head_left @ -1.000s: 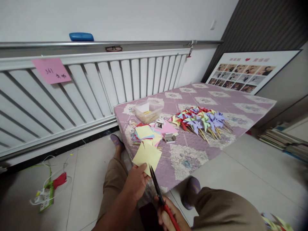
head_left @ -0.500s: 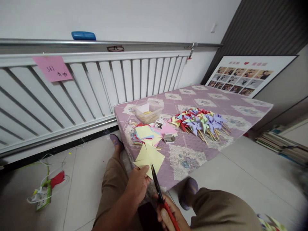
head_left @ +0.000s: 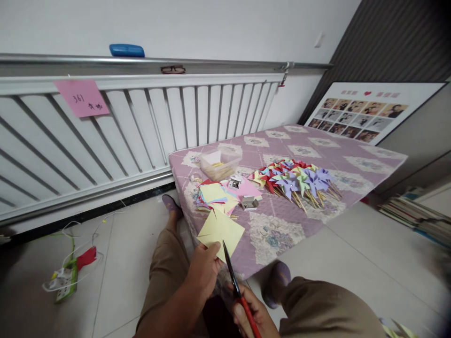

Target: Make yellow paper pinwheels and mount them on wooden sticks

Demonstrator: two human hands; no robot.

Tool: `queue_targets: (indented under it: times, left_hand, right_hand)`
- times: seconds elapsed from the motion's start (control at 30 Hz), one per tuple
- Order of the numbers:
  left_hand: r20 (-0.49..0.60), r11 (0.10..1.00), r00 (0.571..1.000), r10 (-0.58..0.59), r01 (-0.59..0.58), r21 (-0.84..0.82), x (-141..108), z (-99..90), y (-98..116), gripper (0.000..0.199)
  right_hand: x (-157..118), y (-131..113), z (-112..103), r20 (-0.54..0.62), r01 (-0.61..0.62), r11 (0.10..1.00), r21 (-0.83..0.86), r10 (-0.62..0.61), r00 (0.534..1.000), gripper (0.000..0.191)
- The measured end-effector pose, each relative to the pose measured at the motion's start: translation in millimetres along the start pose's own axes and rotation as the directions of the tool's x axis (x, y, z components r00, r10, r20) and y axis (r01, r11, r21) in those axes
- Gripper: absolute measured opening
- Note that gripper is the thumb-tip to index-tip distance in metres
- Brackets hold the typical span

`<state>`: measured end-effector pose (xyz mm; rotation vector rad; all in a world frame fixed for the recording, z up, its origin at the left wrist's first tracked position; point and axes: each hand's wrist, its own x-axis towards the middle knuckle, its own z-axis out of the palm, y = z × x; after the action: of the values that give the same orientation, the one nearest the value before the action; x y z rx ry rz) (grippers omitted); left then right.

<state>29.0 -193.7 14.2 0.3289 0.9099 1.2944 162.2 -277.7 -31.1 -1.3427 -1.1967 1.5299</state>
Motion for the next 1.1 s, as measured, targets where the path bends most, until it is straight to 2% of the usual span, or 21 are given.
queue_targets:
  times: [0.17, 0.27, 0.47, 0.6, 0.8, 0.97, 1.1]
  left_hand:
    - [-0.013, 1.0, 1.0, 0.008, -0.008, 0.019, 2.9, -1.0, -3.2, 0.028]
    - [-0.029, 0.999, 1.0, 0.007, -0.006, 0.037, 3.0, -0.6, -4.0, 0.027]
    - [-0.033, 0.997, 0.999, 0.013, -0.01, 0.073, 1.8, 2.3, -4.4, 0.027]
    - [-0.059, 0.999, 0.998, 0.011, -0.008, 0.051, 1.0, 3.2, -4.3, 0.03]
    - [-0.033, 0.999, 0.999, 0.038, -0.038, -0.005, -0.9, 4.0, -4.6, 0.039]
    - [-0.055, 1.0, 0.998, 0.024, -0.023, 0.019, -1.8, 5.0, -4.6, 0.032]
    - [-0.061, 0.999, 0.998, 0.027, -0.025, 0.035, -2.2, 5.1, -5.5, 0.028]
  right_hand:
    - [2.2, 16.2, -5.5, 0.068, 0.043, 0.998, 0.045, -0.046, 0.997, 0.06]
    - [1.1, 19.4, -4.7, 0.077, 0.021, 0.997, 0.077, -0.027, 0.997, 0.059]
    - [-2.3, 6.5, -3.3, 0.101, -0.03, 0.994, 0.106, 0.019, 0.995, 0.062]
    - [-2.7, 1.2, -4.4, 0.086, -0.047, 0.994, 0.101, 0.038, 0.996, 0.06]
    - [-4.2, 0.9, -3.0, 0.072, -0.044, 0.993, 0.109, 0.036, 0.997, 0.062]
    - [-5.3, -0.4, -2.3, 0.088, -0.086, 0.992, 0.095, 0.078, 0.993, 0.065]
    - [-4.2, 1.4, -1.6, 0.058, -0.065, 0.994, 0.087, 0.06, 0.997, 0.068]
